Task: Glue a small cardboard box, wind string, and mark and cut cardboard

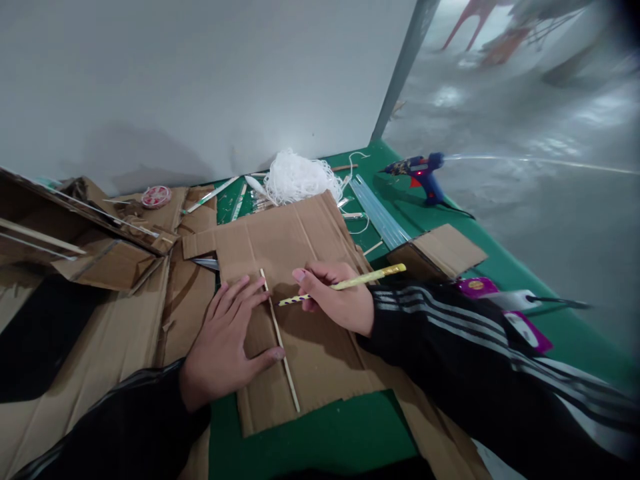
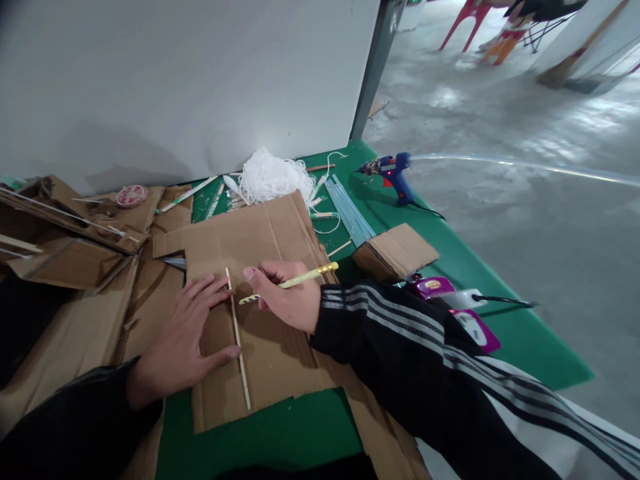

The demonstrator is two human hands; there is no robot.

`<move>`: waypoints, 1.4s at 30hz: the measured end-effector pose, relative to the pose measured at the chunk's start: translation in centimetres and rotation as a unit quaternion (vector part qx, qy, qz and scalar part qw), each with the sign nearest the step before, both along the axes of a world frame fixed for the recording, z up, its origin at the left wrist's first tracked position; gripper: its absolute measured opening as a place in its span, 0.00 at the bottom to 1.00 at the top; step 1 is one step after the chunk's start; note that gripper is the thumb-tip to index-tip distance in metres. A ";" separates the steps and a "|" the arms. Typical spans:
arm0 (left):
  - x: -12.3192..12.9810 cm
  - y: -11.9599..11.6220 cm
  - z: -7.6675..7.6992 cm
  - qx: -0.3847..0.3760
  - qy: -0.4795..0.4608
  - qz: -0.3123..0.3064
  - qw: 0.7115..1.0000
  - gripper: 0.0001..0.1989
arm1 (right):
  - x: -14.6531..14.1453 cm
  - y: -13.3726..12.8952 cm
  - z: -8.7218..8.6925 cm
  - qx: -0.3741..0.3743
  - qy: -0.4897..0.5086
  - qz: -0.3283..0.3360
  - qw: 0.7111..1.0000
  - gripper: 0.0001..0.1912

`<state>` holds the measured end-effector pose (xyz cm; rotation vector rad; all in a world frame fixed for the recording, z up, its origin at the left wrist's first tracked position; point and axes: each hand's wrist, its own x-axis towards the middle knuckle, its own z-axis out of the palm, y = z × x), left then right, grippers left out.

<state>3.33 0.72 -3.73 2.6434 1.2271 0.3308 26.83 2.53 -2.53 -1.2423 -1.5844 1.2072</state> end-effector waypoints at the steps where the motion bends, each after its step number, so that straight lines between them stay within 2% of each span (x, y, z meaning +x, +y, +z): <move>1: 0.0 0.0 0.0 -0.002 0.000 0.001 1.000 0.39 | 0.0 0.0 0.0 -0.001 0.001 0.000 1.000 0.26; 42: 0.1 -0.1 0.2 0.008 0.008 0.001 1.000 0.38 | -0.2 0.0 0.0 0.024 -0.011 0.008 1.000 0.22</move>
